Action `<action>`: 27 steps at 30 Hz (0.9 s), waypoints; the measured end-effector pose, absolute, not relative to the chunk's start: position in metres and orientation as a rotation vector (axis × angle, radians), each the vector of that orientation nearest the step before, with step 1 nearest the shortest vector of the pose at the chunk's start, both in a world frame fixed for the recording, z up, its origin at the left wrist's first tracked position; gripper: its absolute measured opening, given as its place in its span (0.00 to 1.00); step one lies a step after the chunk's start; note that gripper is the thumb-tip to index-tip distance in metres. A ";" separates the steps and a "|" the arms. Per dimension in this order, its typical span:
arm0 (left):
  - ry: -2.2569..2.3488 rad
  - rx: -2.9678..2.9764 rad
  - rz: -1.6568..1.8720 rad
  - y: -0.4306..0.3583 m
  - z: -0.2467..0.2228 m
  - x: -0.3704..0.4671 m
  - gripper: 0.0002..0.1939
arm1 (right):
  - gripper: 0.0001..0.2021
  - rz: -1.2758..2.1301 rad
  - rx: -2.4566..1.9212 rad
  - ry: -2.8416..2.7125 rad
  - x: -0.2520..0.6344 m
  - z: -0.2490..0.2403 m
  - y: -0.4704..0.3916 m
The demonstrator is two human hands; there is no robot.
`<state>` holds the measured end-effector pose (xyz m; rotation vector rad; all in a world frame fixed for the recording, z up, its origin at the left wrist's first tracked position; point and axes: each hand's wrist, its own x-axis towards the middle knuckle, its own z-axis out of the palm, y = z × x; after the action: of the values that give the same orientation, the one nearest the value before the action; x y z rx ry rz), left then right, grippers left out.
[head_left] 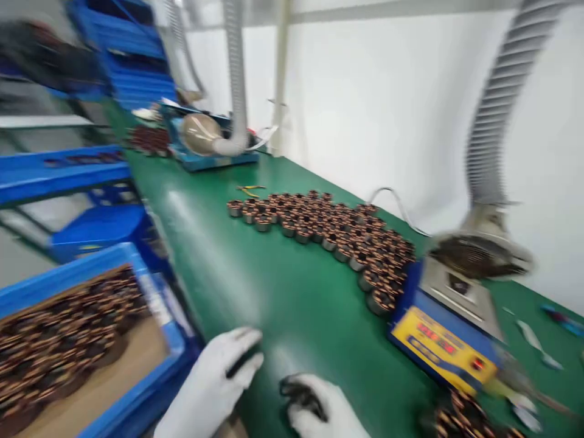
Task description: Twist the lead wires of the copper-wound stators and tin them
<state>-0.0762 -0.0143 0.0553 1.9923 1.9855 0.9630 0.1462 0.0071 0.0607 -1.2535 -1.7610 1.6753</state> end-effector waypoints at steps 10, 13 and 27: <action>1.329 2.926 0.880 0.000 0.048 0.012 0.11 | 0.13 -0.032 -2.199 -2.007 0.311 0.100 -0.015; 1.293 2.964 0.896 0.004 0.041 0.010 0.11 | 0.08 -0.116 -2.153 -2.049 0.312 0.083 -0.022; 1.313 2.612 0.666 -0.017 0.071 0.037 0.26 | 0.18 1.528 -1.389 -0.925 0.206 0.060 -0.026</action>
<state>0.0368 -0.0173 0.0710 2.6119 1.3126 0.6657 0.2063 -0.0256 0.0601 -1.3886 -0.9248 1.5282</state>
